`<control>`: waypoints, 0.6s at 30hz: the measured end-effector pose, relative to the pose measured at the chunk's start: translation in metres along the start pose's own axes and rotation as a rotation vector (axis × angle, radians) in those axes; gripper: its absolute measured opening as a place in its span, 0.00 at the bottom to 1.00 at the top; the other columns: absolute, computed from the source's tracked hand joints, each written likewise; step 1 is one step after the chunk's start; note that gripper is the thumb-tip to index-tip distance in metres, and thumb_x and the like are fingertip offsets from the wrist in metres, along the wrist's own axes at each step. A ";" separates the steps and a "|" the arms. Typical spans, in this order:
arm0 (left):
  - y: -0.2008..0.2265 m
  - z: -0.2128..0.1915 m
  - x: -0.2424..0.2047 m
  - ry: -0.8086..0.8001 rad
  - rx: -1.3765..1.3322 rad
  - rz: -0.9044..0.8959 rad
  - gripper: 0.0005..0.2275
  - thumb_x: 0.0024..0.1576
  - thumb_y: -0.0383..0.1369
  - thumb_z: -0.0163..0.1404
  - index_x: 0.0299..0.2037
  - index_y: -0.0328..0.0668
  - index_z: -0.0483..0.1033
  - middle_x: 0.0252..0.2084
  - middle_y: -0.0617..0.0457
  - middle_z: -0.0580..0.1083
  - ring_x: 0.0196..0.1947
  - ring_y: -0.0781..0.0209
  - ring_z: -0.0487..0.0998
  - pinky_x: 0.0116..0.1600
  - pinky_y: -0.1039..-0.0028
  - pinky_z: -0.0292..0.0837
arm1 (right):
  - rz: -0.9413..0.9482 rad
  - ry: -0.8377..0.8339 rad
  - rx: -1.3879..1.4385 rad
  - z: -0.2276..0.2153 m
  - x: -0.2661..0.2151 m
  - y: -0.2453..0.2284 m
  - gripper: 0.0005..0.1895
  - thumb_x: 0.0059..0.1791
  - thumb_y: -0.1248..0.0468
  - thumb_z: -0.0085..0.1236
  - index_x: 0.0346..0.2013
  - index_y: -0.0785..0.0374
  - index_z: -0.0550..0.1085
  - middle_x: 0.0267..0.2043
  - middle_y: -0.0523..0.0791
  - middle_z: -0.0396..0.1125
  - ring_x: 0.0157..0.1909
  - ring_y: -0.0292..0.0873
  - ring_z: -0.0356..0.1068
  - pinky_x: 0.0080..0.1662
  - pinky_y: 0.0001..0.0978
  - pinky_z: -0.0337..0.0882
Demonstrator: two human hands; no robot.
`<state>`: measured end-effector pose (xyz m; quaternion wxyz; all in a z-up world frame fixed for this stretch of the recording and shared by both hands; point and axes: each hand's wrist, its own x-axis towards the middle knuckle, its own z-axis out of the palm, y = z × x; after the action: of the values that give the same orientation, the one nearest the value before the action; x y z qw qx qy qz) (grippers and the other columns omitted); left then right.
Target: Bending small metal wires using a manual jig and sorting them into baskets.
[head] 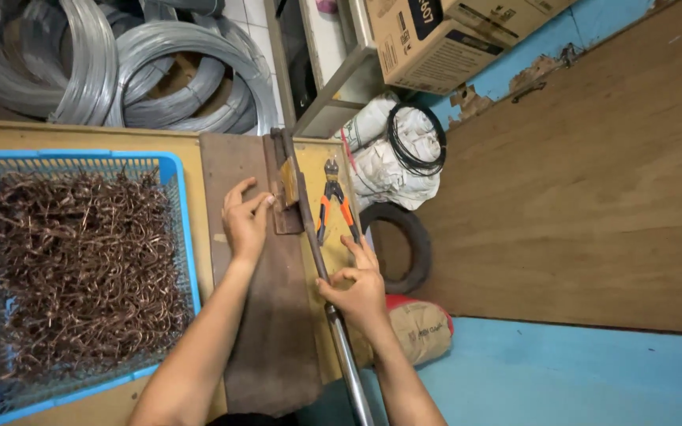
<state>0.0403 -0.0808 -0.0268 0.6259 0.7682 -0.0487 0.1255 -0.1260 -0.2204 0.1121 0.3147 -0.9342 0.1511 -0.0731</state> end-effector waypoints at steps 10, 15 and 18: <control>-0.002 -0.004 0.018 -0.120 0.075 0.210 0.03 0.53 0.31 0.64 0.35 0.47 0.86 0.58 0.49 0.74 0.64 0.44 0.69 0.67 0.57 0.64 | 0.014 -0.025 -0.011 0.014 -0.008 -0.006 0.13 0.34 0.56 0.75 0.17 0.60 0.80 0.68 0.47 0.65 0.75 0.64 0.50 0.72 0.62 0.44; -0.012 -0.004 0.027 -0.219 0.289 0.354 0.04 0.56 0.37 0.61 0.36 0.51 0.85 0.60 0.56 0.74 0.67 0.52 0.67 0.62 0.60 0.66 | 0.090 -0.076 -0.066 0.013 -0.011 -0.016 0.14 0.35 0.53 0.74 0.19 0.58 0.80 0.67 0.42 0.66 0.75 0.57 0.53 0.73 0.51 0.49; -0.011 -0.006 0.026 -0.229 0.344 0.372 0.05 0.57 0.38 0.59 0.37 0.51 0.85 0.61 0.58 0.73 0.68 0.54 0.67 0.62 0.62 0.66 | 0.102 -0.075 -0.091 0.027 -0.011 0.016 0.14 0.33 0.49 0.75 0.18 0.52 0.80 0.65 0.35 0.68 0.74 0.48 0.56 0.73 0.45 0.51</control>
<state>0.0669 -0.0706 -0.0294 0.4431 0.8501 -0.2372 0.1572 -0.1339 -0.2135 0.0810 0.2804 -0.9408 0.1898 -0.0147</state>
